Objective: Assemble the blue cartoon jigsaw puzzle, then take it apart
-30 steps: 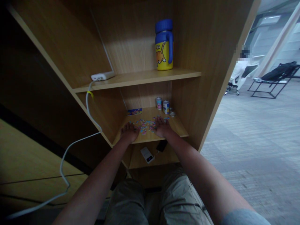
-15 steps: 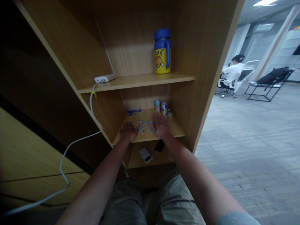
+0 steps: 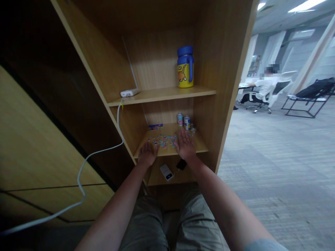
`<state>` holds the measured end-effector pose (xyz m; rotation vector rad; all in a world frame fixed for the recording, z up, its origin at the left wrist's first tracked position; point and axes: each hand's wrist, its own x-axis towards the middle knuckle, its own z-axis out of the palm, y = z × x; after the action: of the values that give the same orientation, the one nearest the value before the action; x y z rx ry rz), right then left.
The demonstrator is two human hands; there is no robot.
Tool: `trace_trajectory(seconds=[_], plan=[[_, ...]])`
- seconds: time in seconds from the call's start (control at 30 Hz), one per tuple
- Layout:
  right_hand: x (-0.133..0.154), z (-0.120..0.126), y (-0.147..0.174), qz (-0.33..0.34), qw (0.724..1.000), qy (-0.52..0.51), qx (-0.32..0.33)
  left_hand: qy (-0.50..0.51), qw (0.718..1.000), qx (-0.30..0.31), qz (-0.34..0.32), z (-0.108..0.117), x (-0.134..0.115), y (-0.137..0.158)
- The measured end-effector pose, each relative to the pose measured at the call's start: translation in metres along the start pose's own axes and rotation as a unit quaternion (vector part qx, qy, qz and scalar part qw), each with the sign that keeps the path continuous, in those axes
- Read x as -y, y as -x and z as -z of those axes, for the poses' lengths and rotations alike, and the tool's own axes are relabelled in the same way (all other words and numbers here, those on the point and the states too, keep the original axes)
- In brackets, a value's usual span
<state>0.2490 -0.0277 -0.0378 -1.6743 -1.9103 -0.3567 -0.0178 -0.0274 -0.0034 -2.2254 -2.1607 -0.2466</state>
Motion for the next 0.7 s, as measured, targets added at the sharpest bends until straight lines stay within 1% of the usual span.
trace_trajectory(seconds=[0.1, 0.13, 0.2, 0.23, 0.27, 0.3, 0.33, 0.37, 0.4, 0.43, 0.47, 0.5, 0.53, 0.57, 0.63, 0.67, 0.7], plan=[[0.001, 0.001, 0.044, 0.06, 0.998, 0.017, -0.014, -0.013, 0.997, -0.05, -0.054, -0.006, 0.009, 0.024], [0.001, 0.0, 0.062, 0.066, 0.997, 0.022, -0.018, -0.015, 0.995, -0.075, -0.067, -0.011, 0.012, 0.036], [0.003, -0.004, 0.1, 0.05, 0.998, 0.033, -0.016, -0.021, 0.989, -0.123, -0.08, -0.027, 0.02, 0.067], [0.004, -0.007, 0.121, 0.038, 0.999, 0.038, -0.002, -0.022, 0.986, -0.142, -0.079, -0.039, 0.024, 0.088], [0.006, -0.011, 0.144, 0.028, 0.998, 0.041, 0.025, -0.023, 0.987, -0.142, -0.07, -0.054, 0.027, 0.111], [0.008, -0.017, 0.167, 0.022, 0.997, 0.043, 0.067, -0.027, 0.991, -0.119, -0.059, -0.072, 0.03, 0.136], [0.011, -0.022, 0.19, 0.017, 0.991, 0.043, 0.124, -0.037, 0.996, -0.078, -0.038, -0.091, 0.033, 0.163], [0.016, -0.029, 0.212, 0.012, 0.98, 0.041, 0.194, -0.046, 0.998, -0.032, -0.014, -0.11, 0.034, 0.189], [0.022, -0.035, 0.233, 0.019, 0.962, 0.038, 0.271, -0.047, 0.999, 0.018, -0.012, -0.129, 0.034, 0.213], [0.031, -0.041, 0.25, 0.018, 0.953, 0.037, 0.301, -0.048, 0.994, 0.092, -0.037, -0.145, 0.032, 0.234], [0.041, -0.046, 0.265, 0.016, 0.946, 0.036, 0.32, -0.053, 0.987, 0.147, -0.037, -0.159, 0.029, 0.251], [0.053, -0.051, 0.276, 0.019, 0.938, 0.04, 0.343, -0.054, 0.985, 0.161, -0.033, -0.169, 0.024, 0.264], [0.066, -0.056, 0.285, 0.029, 0.93, 0.047, 0.364, -0.05, 0.981, 0.178, -0.054, -0.176, 0.018, 0.274], [0.08, -0.059, 0.292, 0.05, 0.92, 0.053, 0.385, -0.053, 0.969, 0.218, -0.099, -0.18, 0.013, 0.28], [0.108, -0.065, 0.304, 0.074, 0.907, 0.043, 0.412, -0.089, 0.932, 0.301, -0.183, -0.183, 0.002, 0.286], [0.12, -0.067, 0.309, 0.085, 0.909, 0.026, 0.407, -0.109, 0.916, 0.325, -0.206, -0.182, -0.001, 0.287], [0.13, -0.068, 0.314, 0.094, 0.906, 0.015, 0.413, -0.124, 0.907, 0.339, -0.216, -0.181, -0.003, 0.287]])
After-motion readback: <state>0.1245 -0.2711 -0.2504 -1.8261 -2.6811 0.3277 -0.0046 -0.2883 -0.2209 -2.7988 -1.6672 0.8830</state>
